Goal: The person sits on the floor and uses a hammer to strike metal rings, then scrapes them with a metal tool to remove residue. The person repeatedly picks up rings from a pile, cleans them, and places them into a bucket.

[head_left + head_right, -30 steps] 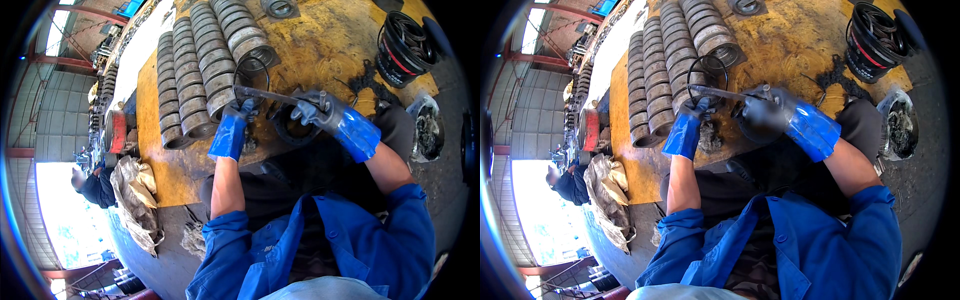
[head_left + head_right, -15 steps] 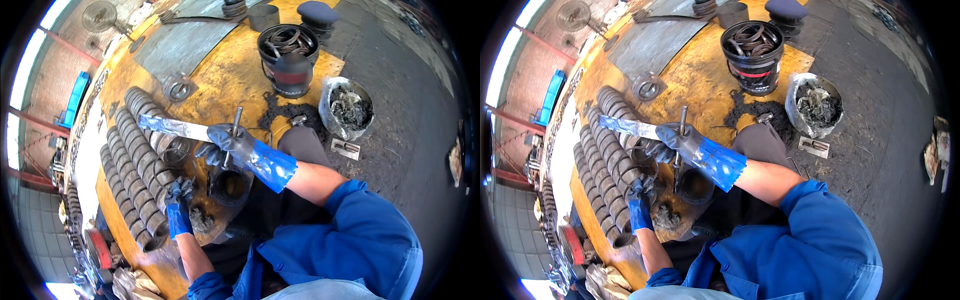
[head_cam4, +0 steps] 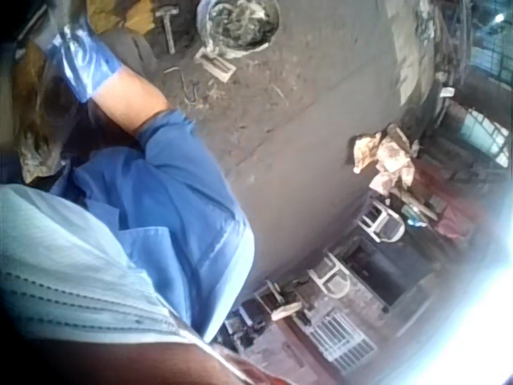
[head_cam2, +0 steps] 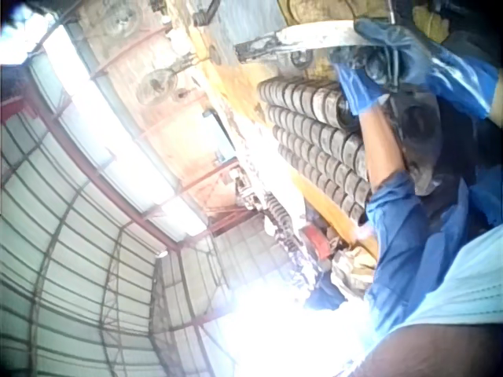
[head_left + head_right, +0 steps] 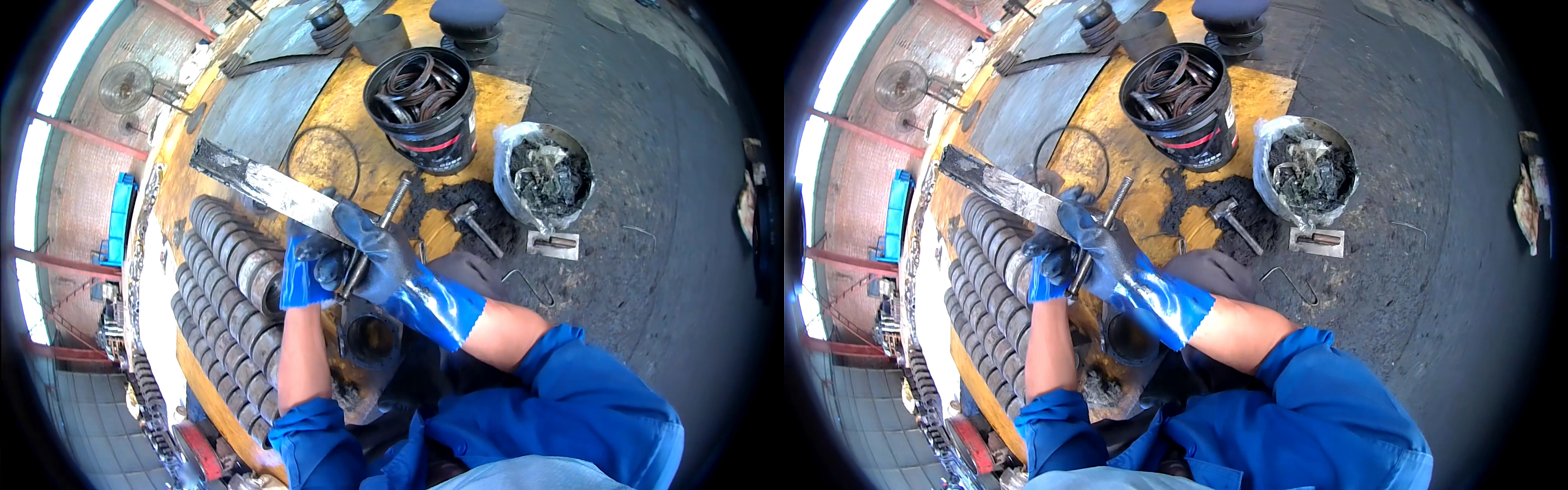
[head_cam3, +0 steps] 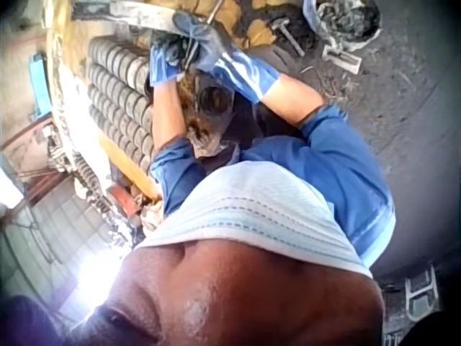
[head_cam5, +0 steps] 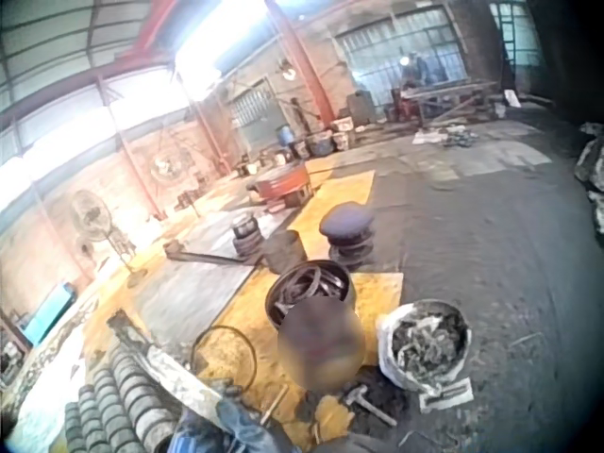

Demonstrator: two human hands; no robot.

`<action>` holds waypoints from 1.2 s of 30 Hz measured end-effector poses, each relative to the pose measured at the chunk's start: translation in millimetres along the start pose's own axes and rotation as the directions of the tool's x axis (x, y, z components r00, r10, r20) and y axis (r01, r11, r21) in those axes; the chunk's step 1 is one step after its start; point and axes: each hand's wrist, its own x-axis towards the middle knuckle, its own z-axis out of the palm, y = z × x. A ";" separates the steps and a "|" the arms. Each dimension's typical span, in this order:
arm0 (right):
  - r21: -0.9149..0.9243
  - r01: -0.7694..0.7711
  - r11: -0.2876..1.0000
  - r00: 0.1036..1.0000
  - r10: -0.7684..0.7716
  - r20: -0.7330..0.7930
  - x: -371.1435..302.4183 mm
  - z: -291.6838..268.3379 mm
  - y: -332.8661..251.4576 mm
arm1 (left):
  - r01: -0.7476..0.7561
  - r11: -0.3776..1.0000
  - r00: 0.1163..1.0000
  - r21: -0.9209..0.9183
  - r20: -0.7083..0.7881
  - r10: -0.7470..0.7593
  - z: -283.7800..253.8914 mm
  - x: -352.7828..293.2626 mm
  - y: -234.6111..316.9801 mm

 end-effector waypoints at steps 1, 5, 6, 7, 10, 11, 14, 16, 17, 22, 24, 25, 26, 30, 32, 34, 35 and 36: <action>0.020 0.013 1.000 1.000 -0.013 -0.008 -1.1 2.1 -11.0 | -0.011 0.992 0.999 0.122 -0.048 0.017 31.2 16.6 7.8; 0.054 0.049 0.997 0.997 -0.052 0.057 3.0 2.0 -32.2 | -0.041 0.921 0.992 0.386 0.127 -0.009 58.7 112.6 15.6; 0.047 0.058 0.997 0.997 -0.061 0.050 4.8 -1.2 -37.4 | -0.063 0.927 0.984 0.369 0.177 -0.004 75.0 134.0 9.5; 0.029 0.097 0.995 0.995 -0.098 0.034 7.6 -4.5 -39.7 | -0.080 0.959 0.978 0.271 0.209 0.022 81.9 150.5 -1.8; -0.004 0.173 0.985 0.984 -0.173 -0.038 7.6 -3.2 -47.2 | -0.065 0.994 0.977 0.084 0.207 0.046 104.6 180.8 -23.9; -0.024 0.139 0.990 0.988 -0.140 -0.067 8.2 -1.5 -49.8 | -0.037 0.999 0.985 0.009 0.169 0.035 106.5 185.1 -28.7; -0.039 0.125 0.991 0.987 -0.128 -0.094 7.6 -3.4 -52.1 | 0.008 0.985 0.988 -0.173 0.154 0.019 82.1 181.1 -42.9; -0.011 0.110 0.994 0.993 -0.110 -0.028 7.7 0.3 -54.9 | 0.029 0.963 0.957 -0.269 0.287 0.051 43.8 166.6 -56.9; -0.038 0.111 0.993 0.993 -0.112 -0.037 10.7 -3.7 -56.0 | 0.023 0.975 0.993 -0.223 0.121 0.004 36.0 146.6 -62.9; -0.023 0.151 0.988 0.986 -0.149 0.070 14.9 -14.1 -46.5 | 0.067 0.998 0.996 -0.014 -0.050 -0.067 -64.3 50.9 -77.1; 0.018 0.138 0.990 0.989 -0.139 0.045 10.6 -2.7 -50.5 | 0.035 0.999 0.985 0.022 -0.168 -0.031 -117.5 3.1 -94.3; 0.033 0.120 0.992 0.988 -0.123 0.095 10.5 -5.7 -59.2 | 0.033 0.999 0.969 -0.013 -0.245 -0.035 -135.1 -18.8 -101.0; 0.109 0.109 0.988 0.989 -0.118 0.086 6.4 -3.7 -66.8 | 0.109 0.976 0.925 -0.188 -0.340 -0.169 -148.3 -41.7 -99.4; -0.113 0.335 0.936 0.942 -0.331 0.048 -22.2 -16.7 -102.9 | 0.117 0.978 0.917 -0.173 -0.359 -0.174 -235.4 -134.5 -115.9; -0.151 0.303 0.941 0.948 -0.314 -0.055 -49.3 -26.7 -119.9 | 0.050 0.885 0.962 0.463 -0.260 0.082 -279.2 -199.3 -114.5; -0.222 0.288 0.932 0.920 -0.333 -0.206 -79.4 -56.3 -145.8 | 0.078 0.811 0.942 0.580 -0.308 0.130 -306.8 -251.0 -112.6; -0.257 0.299 0.919 0.898 -0.362 -0.249 -96.7 -76.8 -161.5 | 0.105 0.893 0.912 0.437 -0.401 0.089 -316.0 -265.8 -111.0; -0.289 0.301 0.909 0.874 -0.384 -0.297 -113.2 -100.4 -175.6 | 0.096 0.976 0.855 0.194 -0.518 0.018 -325.6 -282.6 -108.0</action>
